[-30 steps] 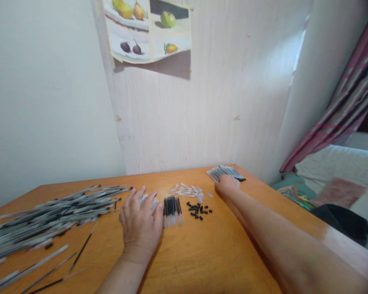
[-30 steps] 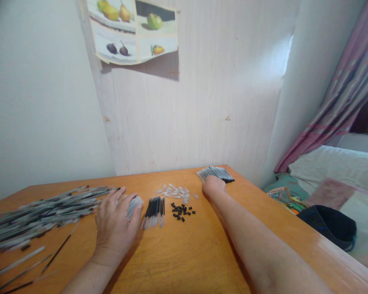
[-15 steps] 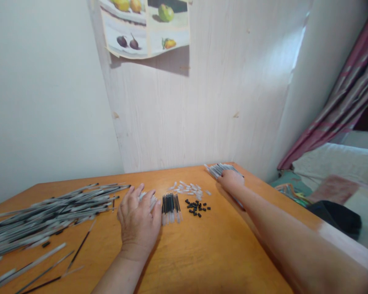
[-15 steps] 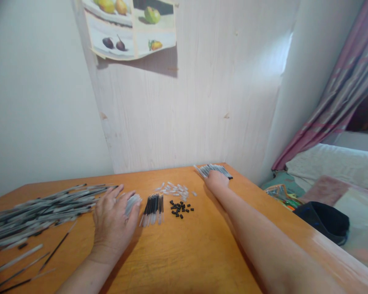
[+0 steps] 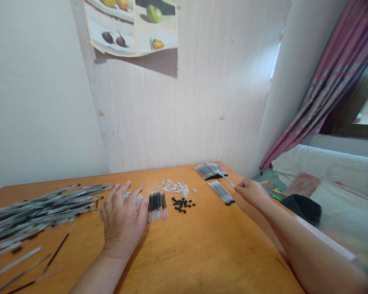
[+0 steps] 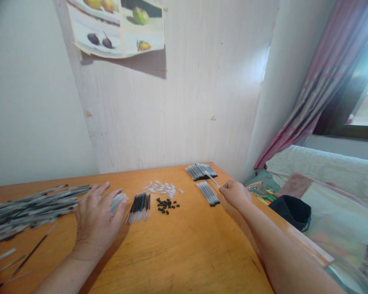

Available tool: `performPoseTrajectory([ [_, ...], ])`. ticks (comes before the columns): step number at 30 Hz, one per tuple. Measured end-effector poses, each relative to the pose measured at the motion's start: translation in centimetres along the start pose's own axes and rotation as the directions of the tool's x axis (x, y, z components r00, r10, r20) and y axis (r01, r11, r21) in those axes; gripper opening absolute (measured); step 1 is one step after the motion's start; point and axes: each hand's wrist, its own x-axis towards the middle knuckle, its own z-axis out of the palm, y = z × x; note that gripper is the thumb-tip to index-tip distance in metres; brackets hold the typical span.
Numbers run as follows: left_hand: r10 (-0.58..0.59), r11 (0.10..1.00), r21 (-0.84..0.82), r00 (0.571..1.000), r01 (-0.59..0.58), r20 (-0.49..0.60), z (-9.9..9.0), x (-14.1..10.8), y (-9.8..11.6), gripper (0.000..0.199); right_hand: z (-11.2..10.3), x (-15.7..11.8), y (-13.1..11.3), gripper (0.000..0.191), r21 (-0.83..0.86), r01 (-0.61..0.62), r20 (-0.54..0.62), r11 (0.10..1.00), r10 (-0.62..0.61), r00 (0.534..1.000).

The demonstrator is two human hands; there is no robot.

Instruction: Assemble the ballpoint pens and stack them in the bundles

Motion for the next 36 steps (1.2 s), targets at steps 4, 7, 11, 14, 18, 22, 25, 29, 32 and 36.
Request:
performPoseTrajectory([
  [4,0.01,1.0,-0.001,1.0,-0.01,-0.008,0.0,0.1,-0.1,0.033,1.0,-0.5,1.2,0.025,0.027,-0.017,0.024,0.999,0.016,1.0],
  [7,0.023,1.0,-0.01,1.0,-0.023,-0.017,0.1,0.2,-0.4,0.034,1.5,-0.5,1.4,0.026,0.028,-0.026,0.048,0.999,0.025,0.999],
  [11,0.035,0.999,-0.025,0.999,-0.036,-0.022,0.2,0.2,-0.8,0.033,1.7,-0.5,1.5,0.021,0.025,-0.046,0.053,0.999,0.045,0.998],
  [14,0.042,0.998,-0.044,0.999,-0.043,-0.025,0.2,0.2,-1.0,0.031,1.8,-0.6,1.4,0.018,0.002,-0.072,0.075,0.997,0.071,0.995],
  [18,0.057,0.996,-0.07,0.998,-0.059,-0.031,0.3,0.2,-1.1,0.031,2.0,-0.8,1.0,0.018,-0.018,-0.091,0.082,0.996,0.092,0.992],
  [22,0.073,0.995,-0.065,0.997,-0.075,-0.032,0.4,0.3,-1.2,0.03,1.9,-1.0,0.7,0.021,-0.011,-0.079,0.092,0.997,0.079,0.993],
  [25,0.082,0.995,-0.057,0.996,-0.083,-0.023,0.4,0.3,-1.3,0.03,1.9,-1.0,0.7,0.024,0.003,-0.062,0.112,0.998,0.062,0.992],
  [29,0.079,0.995,-0.055,0.997,-0.08,-0.018,0.3,0.3,-1.3,0.029,2.0,-0.8,0.9,0.025,0.02,-0.051,0.125,0.998,0.048,0.991],
  [32,0.062,0.995,-0.078,0.998,-0.064,-0.024,0.3,0.3,-1.1,0.03,2.1,-0.7,1.1,0.024,0.03,-0.04,0.127,0.999,0.036,0.991],
  [36,0.056,0.995,-0.082,0.998,-0.057,-0.005,0.3,0.1,-1.2,0.031,2.1,-0.8,1.0,0.023,0.066,0.0,0.133,0.998,-0.008,0.991],
])
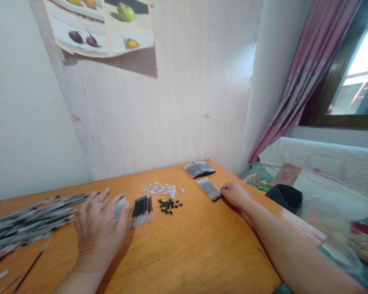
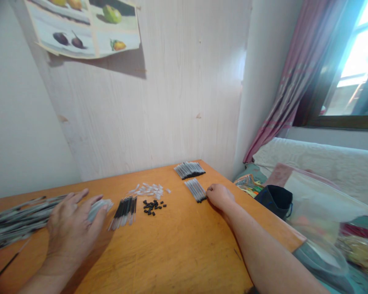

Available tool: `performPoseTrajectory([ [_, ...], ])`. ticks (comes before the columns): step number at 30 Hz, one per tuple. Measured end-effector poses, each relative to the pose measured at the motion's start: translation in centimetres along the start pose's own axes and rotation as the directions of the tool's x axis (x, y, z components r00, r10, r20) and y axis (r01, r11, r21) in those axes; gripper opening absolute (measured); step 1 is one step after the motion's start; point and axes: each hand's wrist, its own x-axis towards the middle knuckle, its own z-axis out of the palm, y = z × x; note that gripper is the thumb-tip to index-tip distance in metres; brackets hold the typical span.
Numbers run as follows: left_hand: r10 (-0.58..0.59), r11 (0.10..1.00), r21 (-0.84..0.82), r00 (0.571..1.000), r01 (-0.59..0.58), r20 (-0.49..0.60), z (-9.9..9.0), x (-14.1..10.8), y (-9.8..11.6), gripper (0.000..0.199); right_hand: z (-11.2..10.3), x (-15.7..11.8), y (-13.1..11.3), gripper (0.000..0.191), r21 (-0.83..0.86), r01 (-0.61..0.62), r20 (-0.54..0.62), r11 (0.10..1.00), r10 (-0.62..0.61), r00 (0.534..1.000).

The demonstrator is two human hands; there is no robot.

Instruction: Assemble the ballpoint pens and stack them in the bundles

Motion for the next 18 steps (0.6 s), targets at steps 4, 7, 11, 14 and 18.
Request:
performPoseTrajectory([
  [4,-0.006,1.0,0.006,1.0,0.006,0.011,0.09,-0.03,-0.09,0.032,0.02,-0.07,-0.04,0.023,0.033,0.049,0.012,0.998,-0.049,0.999],
  [7,-0.005,1.0,0.007,1.0,0.005,0.001,0.13,0.03,-0.02,0.032,0.12,0.04,0.03,0.023,0.047,0.074,0.024,0.996,-0.075,0.997],
  [11,-0.004,1.0,-0.005,1.0,0.004,-0.023,0.15,0.07,0.05,0.031,0.27,0.32,0.2,0.027,0.052,0.094,0.034,0.994,-0.096,0.995],
  [14,0.001,1.0,-0.005,1.0,-0.001,-0.013,0.1,0.04,0.04,0.032,0.36,0.47,0.33,0.029,0.053,0.105,0.039,0.993,-0.107,0.993],
  [18,0.007,1.0,0.012,1.0,-0.007,0.004,0.0,0.04,0.1,0.031,0.48,0.61,0.47,0.029,0.057,0.111,0.044,0.992,-0.114,0.992],
])
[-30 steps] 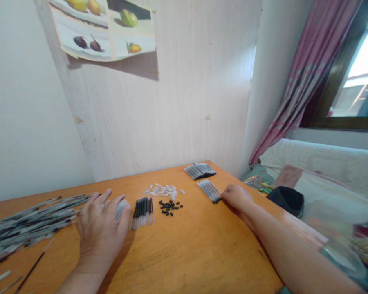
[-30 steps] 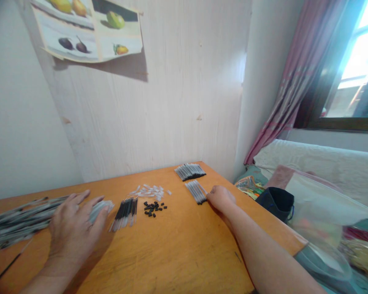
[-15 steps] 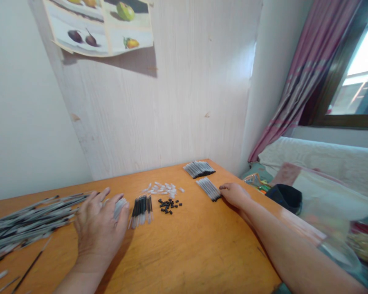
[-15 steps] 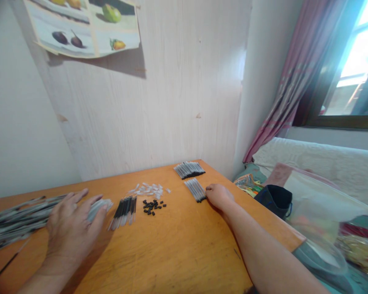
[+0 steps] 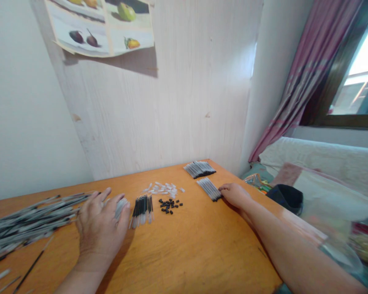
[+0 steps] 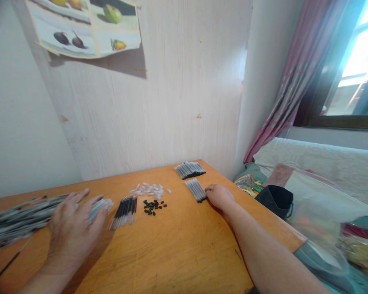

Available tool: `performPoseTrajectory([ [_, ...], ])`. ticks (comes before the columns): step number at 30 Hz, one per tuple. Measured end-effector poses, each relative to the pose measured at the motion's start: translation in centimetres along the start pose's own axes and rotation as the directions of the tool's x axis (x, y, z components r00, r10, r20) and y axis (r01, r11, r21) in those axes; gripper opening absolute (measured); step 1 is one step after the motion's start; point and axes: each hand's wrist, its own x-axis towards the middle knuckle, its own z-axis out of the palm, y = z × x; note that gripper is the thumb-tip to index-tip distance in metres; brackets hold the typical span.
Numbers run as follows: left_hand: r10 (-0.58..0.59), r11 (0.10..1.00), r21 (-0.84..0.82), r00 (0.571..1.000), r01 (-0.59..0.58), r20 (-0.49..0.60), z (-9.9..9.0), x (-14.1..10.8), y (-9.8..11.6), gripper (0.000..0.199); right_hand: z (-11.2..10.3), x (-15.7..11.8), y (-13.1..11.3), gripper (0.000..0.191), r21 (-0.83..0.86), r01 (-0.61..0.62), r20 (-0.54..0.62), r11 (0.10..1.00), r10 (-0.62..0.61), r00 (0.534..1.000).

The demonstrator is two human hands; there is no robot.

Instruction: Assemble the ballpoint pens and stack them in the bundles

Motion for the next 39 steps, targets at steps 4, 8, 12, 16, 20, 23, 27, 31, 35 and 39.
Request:
performPoseTrajectory([
  [4,-0.009,1.0,0.018,1.0,0.009,0.009,-0.1,0.1,0.1,0.031,0.1,0.1,0.1,0.03,-0.001,-0.001,-0.004,1.0,0.001,1.0],
  [8,-0.018,1.0,0.004,1.0,0.018,0.004,-0.1,0.2,0.2,0.03,0.2,0.2,0.2,0.03,-0.004,-0.002,-0.011,1.0,0.002,1.0],
  [12,-0.017,1.0,-0.003,1.0,0.017,0.006,-0.2,0.2,0.3,0.03,0.2,0.3,0.3,0.03,-0.008,0.0,-0.016,1.0,0.0,1.0],
  [16,-0.018,1.0,0.002,1.0,0.018,0.018,-0.2,0.2,0.2,0.03,0.2,0.2,0.3,0.029,-0.012,-0.01,-0.028,1.0,0.01,1.0],
  [20,-0.035,0.999,-0.002,0.999,0.035,0.02,-0.1,0.2,0.1,0.029,0.2,0.1,0.2,0.029,-0.026,-0.037,-0.065,0.999,0.035,0.997],
  [23,-0.053,0.998,0.017,0.998,0.053,0.023,-0.1,0.2,0.1,0.029,0.1,-0.2,0.0,0.033,-0.036,-0.053,-0.11,0.998,0.049,0.993],
  [27,-0.069,0.995,0.079,0.996,0.064,0.058,-0.5,0.5,0.1,0.033,0.0,-0.8,-0.7,0.038,-0.037,-0.041,-0.213,0.998,0.032,0.977],
  [31,-0.111,0.992,0.073,0.992,0.107,0.051,-1.0,0.8,0.1,0.032,-0.2,-1.6,-1.9,0.039,-0.068,0.011,-0.278,0.998,-0.03,0.96],
  [35,-0.169,0.985,0.051,0.984,0.166,0.061,-1.2,1.0,-0.2,0.032,-0.4,-2.3,-3.2,0.04,-0.108,0.074,-0.291,0.991,-0.103,0.951],
  [39,-0.25,0.967,0.057,0.966,0.246,0.067,-1.6,1.2,-0.9,0.032,-0.5,-2.6,-4.4,0.039,-0.153,0.114,-0.277,0.982,-0.154,0.948],
])
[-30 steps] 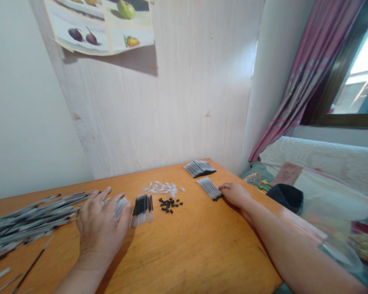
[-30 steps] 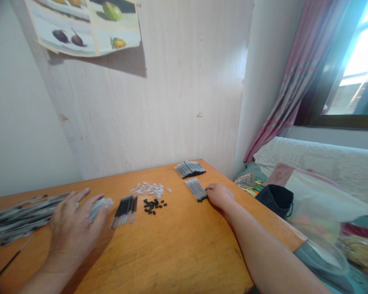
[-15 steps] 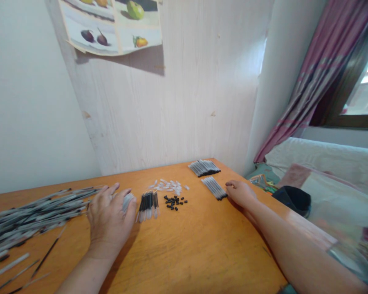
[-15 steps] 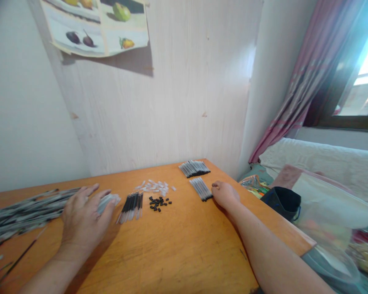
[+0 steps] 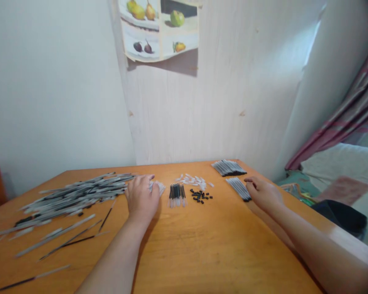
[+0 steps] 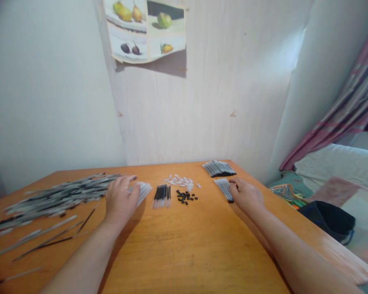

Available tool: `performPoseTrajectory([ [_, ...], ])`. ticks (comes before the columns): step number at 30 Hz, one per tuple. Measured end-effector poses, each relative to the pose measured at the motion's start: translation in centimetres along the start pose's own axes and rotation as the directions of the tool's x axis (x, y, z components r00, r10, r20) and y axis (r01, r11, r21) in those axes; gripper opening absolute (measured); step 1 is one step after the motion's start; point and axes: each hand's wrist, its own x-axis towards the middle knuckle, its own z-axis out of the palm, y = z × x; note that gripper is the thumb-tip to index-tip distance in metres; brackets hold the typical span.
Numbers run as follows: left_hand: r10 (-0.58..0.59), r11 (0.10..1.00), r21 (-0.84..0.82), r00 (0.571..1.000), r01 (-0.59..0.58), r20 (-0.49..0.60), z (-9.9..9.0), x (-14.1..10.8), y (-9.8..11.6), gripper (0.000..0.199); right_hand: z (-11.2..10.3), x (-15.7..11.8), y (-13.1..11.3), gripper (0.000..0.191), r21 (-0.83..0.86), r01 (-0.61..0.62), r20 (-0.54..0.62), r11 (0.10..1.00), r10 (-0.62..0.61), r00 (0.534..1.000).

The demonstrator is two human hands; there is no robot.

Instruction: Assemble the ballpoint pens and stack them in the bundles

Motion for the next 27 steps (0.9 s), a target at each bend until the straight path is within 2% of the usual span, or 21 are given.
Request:
performPoseTrajectory([
  [5,-0.153,0.987,0.056,0.985,0.149,0.081,-0.5,0.4,-1.2,0.032,-0.6,0.2,-1.8,0.038,-0.008,0.05,0.029,0.999,-0.05,0.998],
  [11,-0.275,0.957,0.169,0.92,0.235,0.278,-0.5,0.6,-1.9,0.024,-1.1,-0.6,-5.7,0.033,0.108,0.111,0.035,0.988,-0.115,0.993],
  [18,-0.291,0.95,0.243,0.843,0.197,0.453,-0.1,0.3,-1.9,0.022,-0.9,-2.1,-12.8,0.027,0.362,0.213,0.081,0.908,-0.258,0.963],
  [21,-0.287,0.946,0.282,0.815,0.159,0.504,0.0,0.1,-1.6,0.02,-0.4,-2.6,-15.6,0.028,0.45,0.26,0.033,0.854,-0.307,0.951],
  [24,-0.265,0.943,0.316,0.805,0.102,0.531,-0.1,-0.1,-1.1,0.02,1.0,-3.2,-17.5,0.029,0.494,0.272,0.006,0.826,-0.317,0.948],
  [27,-0.25,0.941,0.332,0.796,0.065,0.552,-0.2,-0.2,-0.7,0.02,2.7,-3.9,-17.9,0.029,0.487,0.278,0.009,0.828,-0.324,0.946],
])
